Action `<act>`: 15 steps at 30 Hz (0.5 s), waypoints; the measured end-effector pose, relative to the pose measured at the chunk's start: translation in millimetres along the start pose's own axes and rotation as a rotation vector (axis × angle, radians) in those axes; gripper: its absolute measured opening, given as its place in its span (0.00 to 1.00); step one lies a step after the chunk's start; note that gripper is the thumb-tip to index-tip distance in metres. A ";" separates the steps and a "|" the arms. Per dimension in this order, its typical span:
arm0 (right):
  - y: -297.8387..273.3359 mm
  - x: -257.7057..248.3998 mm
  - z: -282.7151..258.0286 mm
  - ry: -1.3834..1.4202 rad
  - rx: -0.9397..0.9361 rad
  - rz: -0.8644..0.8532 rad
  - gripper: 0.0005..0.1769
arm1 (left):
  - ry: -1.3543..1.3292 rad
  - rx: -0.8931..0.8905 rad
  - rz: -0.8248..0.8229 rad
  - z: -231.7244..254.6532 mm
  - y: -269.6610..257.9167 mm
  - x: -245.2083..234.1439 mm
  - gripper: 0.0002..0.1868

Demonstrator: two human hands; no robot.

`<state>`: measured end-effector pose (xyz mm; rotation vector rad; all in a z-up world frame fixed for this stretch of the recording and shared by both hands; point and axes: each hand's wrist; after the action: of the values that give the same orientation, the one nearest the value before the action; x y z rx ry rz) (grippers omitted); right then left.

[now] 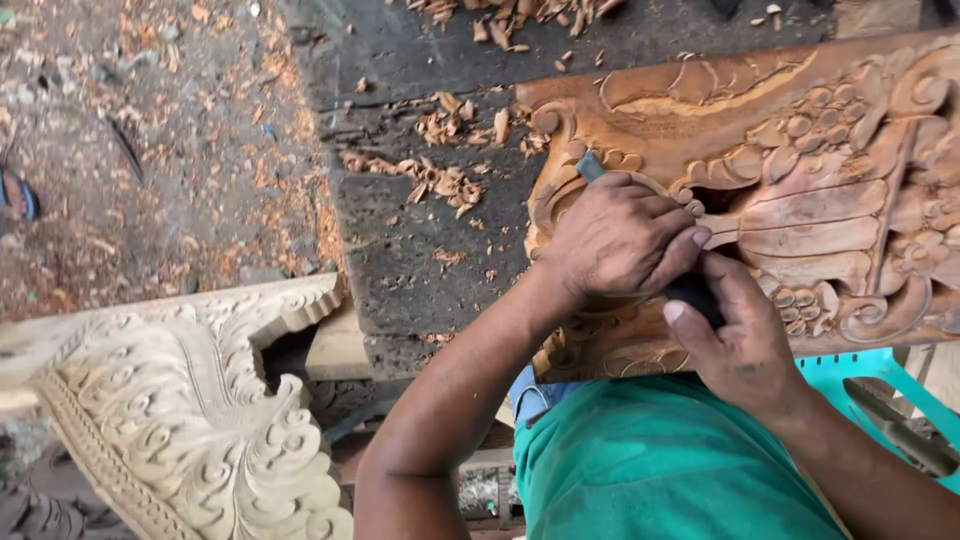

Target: The person is carving decorative patterns into a wood panel using a chisel and mallet.

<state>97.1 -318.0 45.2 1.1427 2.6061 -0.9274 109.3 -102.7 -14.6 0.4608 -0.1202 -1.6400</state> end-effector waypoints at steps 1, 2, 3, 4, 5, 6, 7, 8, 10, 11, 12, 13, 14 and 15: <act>-1.9 -1.5 -1.6 -0.033 0.047 0.017 0.27 | -0.004 -0.019 -0.005 2.3 2.6 -3.5 0.14; 0.5 -1.4 -4.1 -0.033 0.040 0.011 0.27 | 0.003 -0.020 0.000 3.1 2.6 -3.0 0.14; 2.8 -0.5 -6.6 -0.109 -0.159 0.150 0.25 | 0.006 -0.035 0.000 3.7 2.0 -2.8 0.14; 4.6 1.0 -8.6 -0.182 -0.360 0.289 0.24 | 0.007 -0.049 -0.002 3.9 1.2 -2.1 0.14; 13.3 5.0 -7.2 -0.180 -0.366 0.287 0.24 | 0.013 -0.048 0.000 1.3 3.0 -6.7 0.14; 13.6 10.1 -6.3 -0.097 -0.424 0.368 0.24 | -0.021 -0.023 0.025 2.5 2.2 -7.5 0.12; 14.1 14.6 -5.1 -0.015 -0.481 0.450 0.24 | -0.055 0.002 0.050 3.5 2.0 -7.9 0.11; 8.5 14.6 -5.3 -0.020 -0.475 0.466 0.24 | -0.066 0.012 0.038 6.0 3.4 -8.4 0.11; 5.5 14.4 -7.1 -0.077 -0.482 0.409 0.25 | -0.032 -0.031 -0.015 10.6 5.5 -15.7 0.11; 3.0 12.9 -7.1 -0.073 -0.498 0.399 0.25 | -0.017 -0.030 -0.004 7.2 2.8 -15.0 0.11; -4.0 12.2 -7.5 -0.084 -0.481 0.429 0.24 | -0.043 -0.012 0.001 3.8 1.1 -11.9 0.12; -10.8 11.6 -6.9 -0.093 -0.464 0.458 0.23 | -0.069 0.007 0.007 -0.5 -0.5 -8.2 0.13; -13.4 12.8 -10.2 -0.095 -0.448 0.455 0.23 | -0.081 -0.003 0.004 1.7 -1.5 -9.3 0.13; -16.2 14.1 -13.3 -0.096 -0.455 0.484 0.23 | -0.089 -0.007 0.002 3.8 -2.8 -10.4 0.13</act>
<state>77.2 -309.8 58.4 1.4409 2.1434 -0.2644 106.0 -93.0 -9.8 0.3817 -0.1811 -1.6593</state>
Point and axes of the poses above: each hand's wrist, its own y-axis towards the middle knuckle, its own x-axis out of the palm, z = x × y, and after that the axes turned 15 degrees about -y, right-handed
